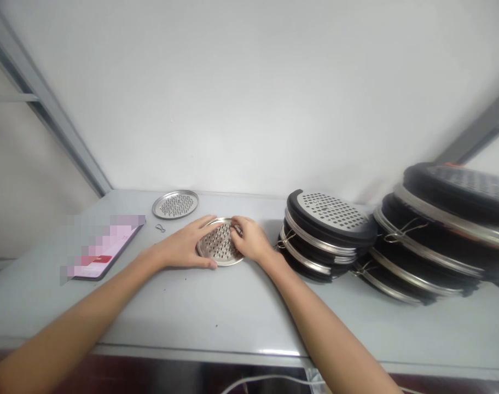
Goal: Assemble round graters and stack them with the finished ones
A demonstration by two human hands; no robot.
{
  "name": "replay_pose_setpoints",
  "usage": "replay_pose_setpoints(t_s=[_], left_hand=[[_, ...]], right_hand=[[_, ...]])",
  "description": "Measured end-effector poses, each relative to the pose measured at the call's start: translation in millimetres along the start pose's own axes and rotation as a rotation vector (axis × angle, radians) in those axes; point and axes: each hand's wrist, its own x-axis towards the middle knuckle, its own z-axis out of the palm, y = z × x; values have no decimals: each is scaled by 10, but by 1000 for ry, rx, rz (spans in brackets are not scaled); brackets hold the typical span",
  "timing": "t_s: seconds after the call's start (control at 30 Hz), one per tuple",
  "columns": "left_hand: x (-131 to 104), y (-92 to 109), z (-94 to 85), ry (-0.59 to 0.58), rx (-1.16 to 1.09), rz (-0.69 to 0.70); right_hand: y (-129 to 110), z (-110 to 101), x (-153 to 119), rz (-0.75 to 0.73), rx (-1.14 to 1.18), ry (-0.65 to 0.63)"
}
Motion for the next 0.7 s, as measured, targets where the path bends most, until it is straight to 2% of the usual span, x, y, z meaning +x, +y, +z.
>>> replay_pose_setpoints(t_s=[0.17,0.33,0.5,0.63,0.7], left_hand=[[9,-61,-59,123,100,-93],[29,-311,-109,344,290,-273],[9,-553,-105,375,482,-456],[-2,-629,-96,380,490,-512],[1,-638,-98,376,456,-520]], right_hand=[[43,6,24,23,-16,35],[64,49,-4,-23,-32,11],[2,74,-43,-109,0,-24],[-88,69,-69,-205,3,-68],[-109,65,-77,-201,-24,-73]])
